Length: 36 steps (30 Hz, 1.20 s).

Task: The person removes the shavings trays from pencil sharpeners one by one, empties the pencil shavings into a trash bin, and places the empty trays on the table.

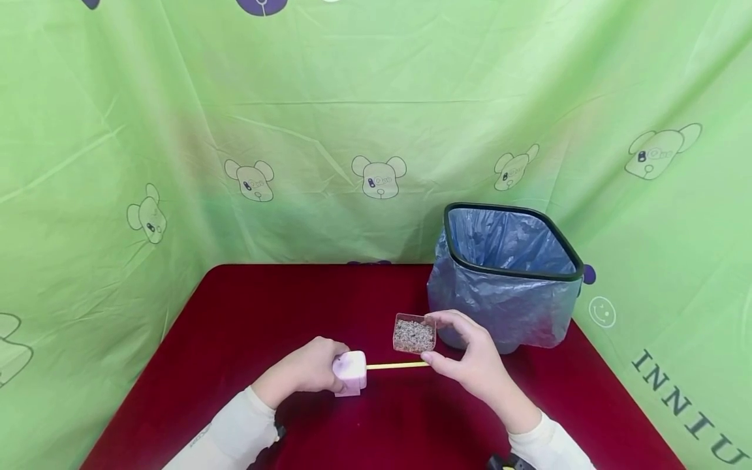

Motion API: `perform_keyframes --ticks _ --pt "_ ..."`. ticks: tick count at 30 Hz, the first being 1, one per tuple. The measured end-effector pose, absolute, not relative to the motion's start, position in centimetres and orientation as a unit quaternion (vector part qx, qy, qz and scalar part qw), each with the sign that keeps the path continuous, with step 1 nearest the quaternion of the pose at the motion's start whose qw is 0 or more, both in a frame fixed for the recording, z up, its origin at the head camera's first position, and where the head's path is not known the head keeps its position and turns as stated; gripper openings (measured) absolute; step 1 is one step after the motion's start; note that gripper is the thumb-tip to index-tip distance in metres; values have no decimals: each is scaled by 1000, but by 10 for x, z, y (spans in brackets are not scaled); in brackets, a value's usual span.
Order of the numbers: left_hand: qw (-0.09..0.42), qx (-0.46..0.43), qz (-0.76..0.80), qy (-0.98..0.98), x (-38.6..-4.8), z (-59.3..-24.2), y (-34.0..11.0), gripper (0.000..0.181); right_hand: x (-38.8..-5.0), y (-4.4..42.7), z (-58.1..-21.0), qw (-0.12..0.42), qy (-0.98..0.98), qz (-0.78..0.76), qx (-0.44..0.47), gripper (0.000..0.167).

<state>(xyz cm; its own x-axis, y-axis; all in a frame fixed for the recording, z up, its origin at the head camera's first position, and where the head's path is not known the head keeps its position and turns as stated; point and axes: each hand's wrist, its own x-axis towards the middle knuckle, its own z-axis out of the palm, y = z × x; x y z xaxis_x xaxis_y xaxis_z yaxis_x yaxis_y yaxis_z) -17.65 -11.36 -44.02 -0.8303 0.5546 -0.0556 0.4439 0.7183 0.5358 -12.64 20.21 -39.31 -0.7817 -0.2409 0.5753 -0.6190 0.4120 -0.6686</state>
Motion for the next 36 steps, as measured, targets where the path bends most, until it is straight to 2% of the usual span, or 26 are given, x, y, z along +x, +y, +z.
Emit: perform_keyframes --ticks 36 --pt "105 269 258 922 -173 -436 -111 52 -133 213 -362 199 -839 456 221 56"
